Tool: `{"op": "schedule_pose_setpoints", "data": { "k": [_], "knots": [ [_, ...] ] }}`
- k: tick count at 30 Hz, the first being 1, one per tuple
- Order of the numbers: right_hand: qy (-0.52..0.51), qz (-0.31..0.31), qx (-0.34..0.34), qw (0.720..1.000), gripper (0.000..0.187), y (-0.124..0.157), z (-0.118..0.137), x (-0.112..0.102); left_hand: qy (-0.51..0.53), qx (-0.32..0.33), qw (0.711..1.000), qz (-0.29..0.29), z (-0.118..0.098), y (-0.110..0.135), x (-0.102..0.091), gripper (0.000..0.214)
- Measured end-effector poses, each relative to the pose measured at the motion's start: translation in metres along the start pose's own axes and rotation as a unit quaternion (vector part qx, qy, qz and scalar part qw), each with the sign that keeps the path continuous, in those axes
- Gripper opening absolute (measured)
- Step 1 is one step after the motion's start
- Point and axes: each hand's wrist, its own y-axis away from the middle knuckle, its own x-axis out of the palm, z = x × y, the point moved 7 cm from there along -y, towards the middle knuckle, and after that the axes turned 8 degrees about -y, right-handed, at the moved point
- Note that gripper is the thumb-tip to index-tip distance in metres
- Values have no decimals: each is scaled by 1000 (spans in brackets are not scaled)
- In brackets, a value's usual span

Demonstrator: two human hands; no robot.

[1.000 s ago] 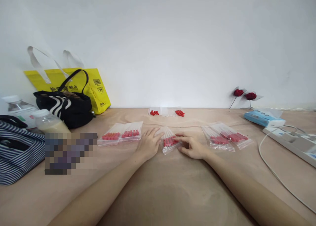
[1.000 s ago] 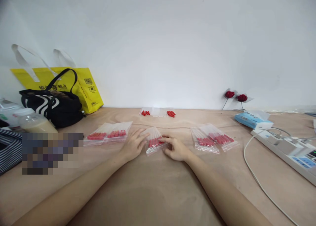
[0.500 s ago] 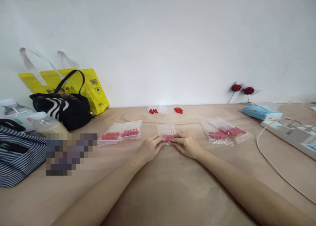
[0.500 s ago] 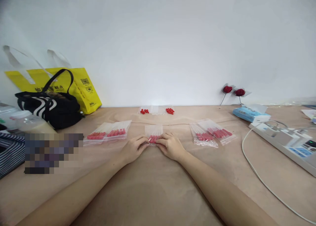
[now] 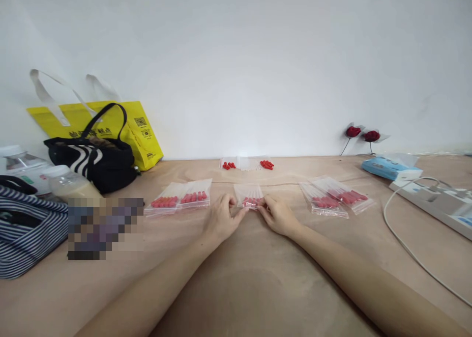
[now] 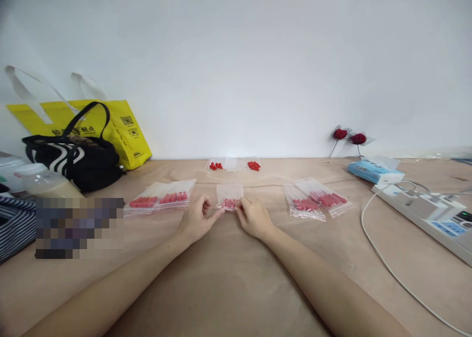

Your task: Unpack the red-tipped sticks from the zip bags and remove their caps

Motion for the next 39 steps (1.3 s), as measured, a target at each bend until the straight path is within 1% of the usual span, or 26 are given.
{"op": "schedule_pose_setpoints", "data": {
  "k": [1, 2, 4, 5, 6, 7, 8, 10, 13, 17, 20, 21, 22, 23, 24, 25, 26, 27, 28, 29, 30, 32, 34, 36, 39],
  "knots": [
    [-12, -8, 13, 1000, 10, 0, -2, 0, 26, -56, 998, 21, 6, 1, 5, 32],
    [-16, -16, 17, 1000, 10, 1, -3, -1, 76, -106, 990, 58, 11, 2, 12, 35],
    [1, -29, 3, 1000, 12, 2, 1, -3, 209, -176, 953, 134, 12, 5, 30, 38],
    [19, -33, -12, 999, 12, 2, 4, -4, 269, -198, 930, 154, 10, 5, 36, 37],
    [41, -34, -28, 998, 13, 2, 9, -4, 315, -215, 910, 161, 8, 5, 40, 36],
    [62, -33, -46, 996, 14, 3, 13, -4, 346, -226, 897, 157, 6, 4, 42, 33],
    [81, -30, -63, 994, 15, 4, 18, -4, 362, -231, 891, 148, 5, 2, 42, 31],
    [113, -26, -90, 989, 17, 5, 24, -4, 375, -237, 887, 130, 5, 0, 41, 30],
    [144, -39, -104, 983, 19, 6, 29, -5, 383, -238, 884, 121, 7, 0, 39, 40],
    [144, -70, -118, 980, 14, 6, 33, -8, 373, -212, 895, 119, 4, 0, 40, 43],
    [133, -70, -131, 980, 15, 6, 36, -6, 362, -190, 905, 115, 3, 2, 41, 41],
    [132, -69, -130, 980, 16, 6, 36, -6, 341, -172, 918, 104, 3, 1, 38, 41],
    [131, -67, -123, 981, 17, 6, 35, -5, 301, -140, 939, 84, 3, 0, 33, 41],
    [129, -65, -113, 983, 17, 5, 33, -5, 239, -88, 965, 58, 2, -2, 24, 42],
    [124, -63, -101, 985, 17, 5, 31, -6, 159, -15, 987, 26, -3, -3, 15, 41],
    [117, -61, -88, 987, 17, 5, 28, -6, 69, 73, 995, -8, -11, -2, 6, 38],
    [108, -59, -77, 989, 17, 5, 26, -7, -16, 165, 985, -40, -21, 0, -1, 33],
    [98, -57, -69, 991, 17, 5, 25, -7, -81, 246, 963, -69, -29, 4, -6, 26],
    [89, -54, -64, 992, 18, 5, 24, -7, -130, 315, 935, -97, -36, 9, -9, 19],
    [81, -52, -61, 993, 18, 5, 24, -7, -163, 367, 907, -126, -41, 13, -11, 17],
    [75, -49, -59, 994, 18, 5, 24, -7, -185, 402, 884, -153, -44, 16, -13, 17],
    [66, -44, -53, 995, 18, 4, 24, -6, -204, 439, 854, -189, -49, 18, -15, 18],
    [60, -39, -47, 996, 18, 4, 23, -5, -205, 457, 842, -201, -53, 18, -13, 18],
    [53, -36, -46, 997, 17, 5, 23, -4, -195, 464, 839, -205, -55, 18, -12, 18],
    [48, -32, -50, 997, 17, 6, 25, -3, -173, 457, 846, -211, -55, 18, -11, 19]
  ]
}}
